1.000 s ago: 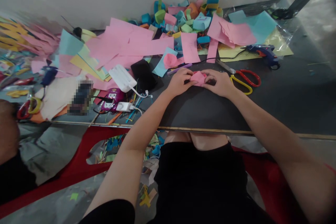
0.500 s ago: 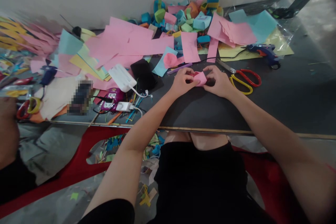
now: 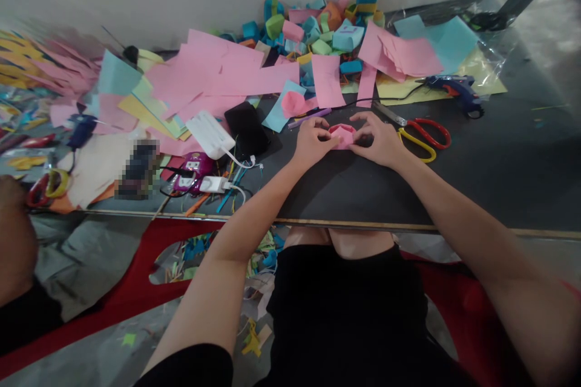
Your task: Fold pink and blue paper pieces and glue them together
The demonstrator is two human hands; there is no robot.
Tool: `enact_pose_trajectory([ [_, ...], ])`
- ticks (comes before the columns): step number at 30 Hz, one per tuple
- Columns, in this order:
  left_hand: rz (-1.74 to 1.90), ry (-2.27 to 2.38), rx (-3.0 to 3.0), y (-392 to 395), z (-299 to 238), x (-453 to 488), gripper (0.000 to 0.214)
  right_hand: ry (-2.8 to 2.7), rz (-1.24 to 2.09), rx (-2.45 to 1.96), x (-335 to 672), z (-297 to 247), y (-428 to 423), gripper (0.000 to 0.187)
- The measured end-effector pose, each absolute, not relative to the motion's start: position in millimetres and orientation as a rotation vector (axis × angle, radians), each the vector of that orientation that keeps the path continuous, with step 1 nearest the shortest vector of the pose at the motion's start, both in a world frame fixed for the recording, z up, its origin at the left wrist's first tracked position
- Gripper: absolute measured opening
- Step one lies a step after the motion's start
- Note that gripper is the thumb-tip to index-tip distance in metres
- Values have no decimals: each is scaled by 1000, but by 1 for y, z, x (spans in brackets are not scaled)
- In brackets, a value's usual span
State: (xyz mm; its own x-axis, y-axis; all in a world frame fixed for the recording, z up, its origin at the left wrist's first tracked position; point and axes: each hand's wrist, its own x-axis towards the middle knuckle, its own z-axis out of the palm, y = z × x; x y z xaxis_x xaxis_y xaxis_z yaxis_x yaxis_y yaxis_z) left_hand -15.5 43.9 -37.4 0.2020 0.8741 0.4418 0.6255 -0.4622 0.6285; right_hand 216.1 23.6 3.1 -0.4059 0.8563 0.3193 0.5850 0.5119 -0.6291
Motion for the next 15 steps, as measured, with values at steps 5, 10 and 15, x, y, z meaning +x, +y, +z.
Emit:
enact_pose_trajectory([
  [5,1136,1472,2157,43,-39,-13,27,-2220,402,-1087,215,1,23,21],
  [10,1194,1522,2137,40,-39,-9,20,-2263,340,-1089,213,-3,26,17],
  [15,1182,1521,2120,34,-32,-5,26,-2312,295,-1081,211,-1,24,22],
])
